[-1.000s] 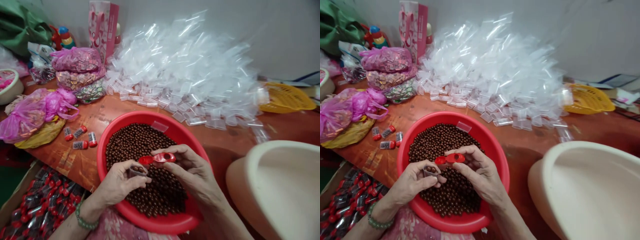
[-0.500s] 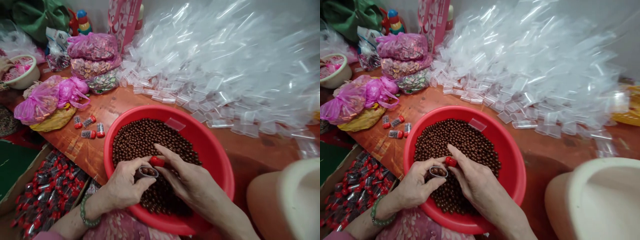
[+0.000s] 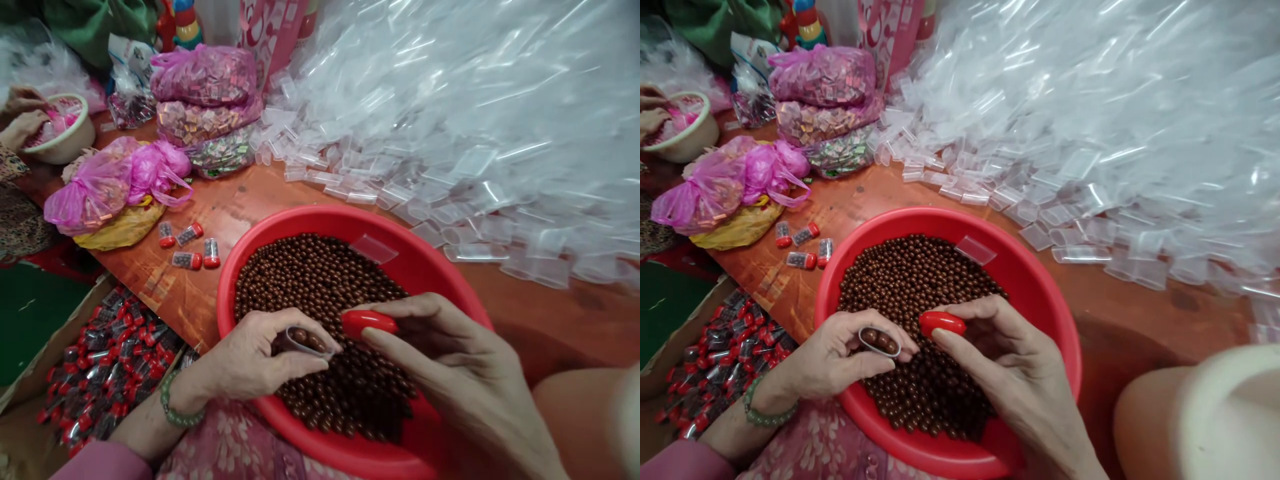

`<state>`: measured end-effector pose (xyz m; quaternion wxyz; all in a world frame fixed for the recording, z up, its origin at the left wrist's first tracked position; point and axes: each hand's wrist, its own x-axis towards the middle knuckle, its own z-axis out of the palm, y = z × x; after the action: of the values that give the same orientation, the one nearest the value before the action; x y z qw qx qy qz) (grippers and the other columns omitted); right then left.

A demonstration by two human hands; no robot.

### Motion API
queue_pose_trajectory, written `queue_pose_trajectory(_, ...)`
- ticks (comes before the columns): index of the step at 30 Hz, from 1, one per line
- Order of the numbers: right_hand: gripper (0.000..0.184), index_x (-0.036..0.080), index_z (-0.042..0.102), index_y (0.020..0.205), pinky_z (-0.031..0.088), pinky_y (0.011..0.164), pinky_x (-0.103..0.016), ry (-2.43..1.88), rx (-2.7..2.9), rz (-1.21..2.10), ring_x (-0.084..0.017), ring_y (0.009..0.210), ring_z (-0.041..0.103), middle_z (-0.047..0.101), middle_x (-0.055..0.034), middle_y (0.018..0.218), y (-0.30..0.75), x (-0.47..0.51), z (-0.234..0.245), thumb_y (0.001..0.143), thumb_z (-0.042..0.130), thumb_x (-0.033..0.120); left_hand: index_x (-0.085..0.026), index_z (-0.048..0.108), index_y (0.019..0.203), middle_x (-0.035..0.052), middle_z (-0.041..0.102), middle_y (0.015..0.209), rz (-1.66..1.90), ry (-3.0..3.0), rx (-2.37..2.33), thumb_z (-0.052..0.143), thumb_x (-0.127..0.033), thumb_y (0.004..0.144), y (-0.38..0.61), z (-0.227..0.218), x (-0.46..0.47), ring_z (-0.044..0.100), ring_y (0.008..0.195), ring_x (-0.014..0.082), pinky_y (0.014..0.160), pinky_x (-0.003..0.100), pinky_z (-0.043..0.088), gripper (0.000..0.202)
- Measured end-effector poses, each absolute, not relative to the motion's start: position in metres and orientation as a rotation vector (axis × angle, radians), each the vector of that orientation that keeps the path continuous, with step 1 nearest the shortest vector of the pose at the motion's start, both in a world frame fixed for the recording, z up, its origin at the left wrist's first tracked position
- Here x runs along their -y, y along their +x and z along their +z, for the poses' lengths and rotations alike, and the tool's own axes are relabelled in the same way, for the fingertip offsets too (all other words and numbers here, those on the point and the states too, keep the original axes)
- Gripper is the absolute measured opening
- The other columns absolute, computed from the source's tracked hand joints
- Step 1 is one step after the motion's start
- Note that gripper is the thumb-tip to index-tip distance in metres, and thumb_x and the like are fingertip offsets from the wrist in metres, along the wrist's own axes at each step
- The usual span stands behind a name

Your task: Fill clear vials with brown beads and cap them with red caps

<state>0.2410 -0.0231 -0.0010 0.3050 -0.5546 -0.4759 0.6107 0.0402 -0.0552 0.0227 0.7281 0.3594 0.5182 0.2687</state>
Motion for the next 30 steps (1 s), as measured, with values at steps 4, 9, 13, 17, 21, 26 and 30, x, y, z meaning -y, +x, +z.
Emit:
queue_pose_trajectory(4, 0.022, 0.026, 0.069, 0.09, 0.057, 0.062, -0.022, -1.47, 1.07, 1.598, -0.014, 0.069, 0.068, 0.072, -0.0006, 0.085, 0.238, 0.027, 0.004, 0.072, 0.079, 0.033, -0.013, 0.064, 0.092, 0.0048, 0.068, 0.084, 0.541, 0.791, -1.151, 0.065, -0.027, 0.081, 0.041, 0.018, 0.048, 0.062, 0.079, 0.0137, 0.074, 0.025, 0.046, 0.018)
queue_pose_trajectory(9, 0.023, 0.025, 0.072, 0.096, 0.059, 0.064, -0.024, -1.464, 1.039, 1.559, -0.017, 0.074, 0.071, 0.074, -0.0028, 0.088, 0.236, 0.029, 0.004, 0.075, 0.076, 0.033, -0.014, 0.063, 0.093, 0.0042, 0.066, 0.087, 0.588, 0.778, -1.079, 0.063, -0.027, 0.082, 0.044, 0.019, 0.044, 0.06, 0.081, 0.0134, 0.077, 0.025, 0.044, 0.017)
queue_pose_trajectory(13, 0.02, 0.026, 0.072, 0.095, 0.06, 0.069, -0.027, -1.419, 1.062, 1.474, -0.017, 0.077, 0.072, 0.075, -0.0017, 0.087, 0.235, 0.034, 0.006, 0.076, 0.076, 0.029, -0.014, 0.063, 0.092, 0.0024, 0.063, 0.084, 0.589, 0.766, -1.057, 0.064, -0.024, 0.081, 0.046, 0.018, 0.044, 0.056, 0.077, 0.0112, 0.072, 0.023, 0.042, 0.015)
queue_pose_trajectory(17, 0.018, 0.028, 0.073, 0.094, 0.058, 0.081, -0.03, -1.386, 1.234, 1.39, -0.017, 0.084, 0.071, 0.074, -0.001, 0.091, 0.229, 0.039, 0.013, 0.077, 0.075, 0.022, -0.014, 0.063, 0.097, -0.0006, 0.057, 0.078, 0.557, 0.801, -1.078, 0.063, -0.026, 0.082, 0.046, 0.015, 0.046, 0.048, 0.07, 0.0092, 0.068, 0.023, 0.038, 0.019)
queue_pose_trajectory(21, 0.021, 0.029, 0.071, 0.098, 0.059, 0.079, -0.028, -1.268, 1.402, 1.341, -0.016, 0.083, 0.07, 0.074, -0.0001, 0.093, 0.225, 0.034, 0.017, 0.082, 0.069, 0.016, -0.013, 0.061, 0.096, -0.0008, 0.055, 0.076, 0.539, 0.809, -1.08, 0.061, -0.025, 0.083, 0.046, 0.014, 0.048, 0.046, 0.07, 0.0097, 0.068, 0.025, 0.037, 0.018)
queue_pose_trajectory(26, 0.024, 0.025, 0.069, 0.101, 0.059, 0.075, -0.023, -1.081, 1.777, 1.214, -0.014, 0.083, 0.07, 0.074, -0.0007, 0.094, 0.232, 0.024, 0.012, 0.081, 0.069, 0.013, -0.013, 0.061, 0.093, -0.0015, 0.053, 0.075, 0.523, 0.874, -1.09, 0.06, -0.025, 0.084, 0.045, 0.01, 0.048, 0.045, 0.069, 0.0096, 0.067, 0.025, 0.036, 0.015)
queue_pose_trajectory(30, 0.019, 0.025, 0.07, 0.1, 0.059, 0.077, -0.026, -1.262, 1.798, 1.141, -0.016, 0.08, 0.07, 0.074, -0.0011, 0.093, 0.246, 0.028, 0.009, 0.083, 0.068, 0.019, -0.014, 0.062, 0.097, -0.0014, 0.055, 0.075, 0.494, 0.877, -1.184, 0.06, -0.027, 0.085, 0.041, 0.007, 0.047, 0.046, 0.068, 0.0095, 0.065, 0.024, 0.036, 0.018)
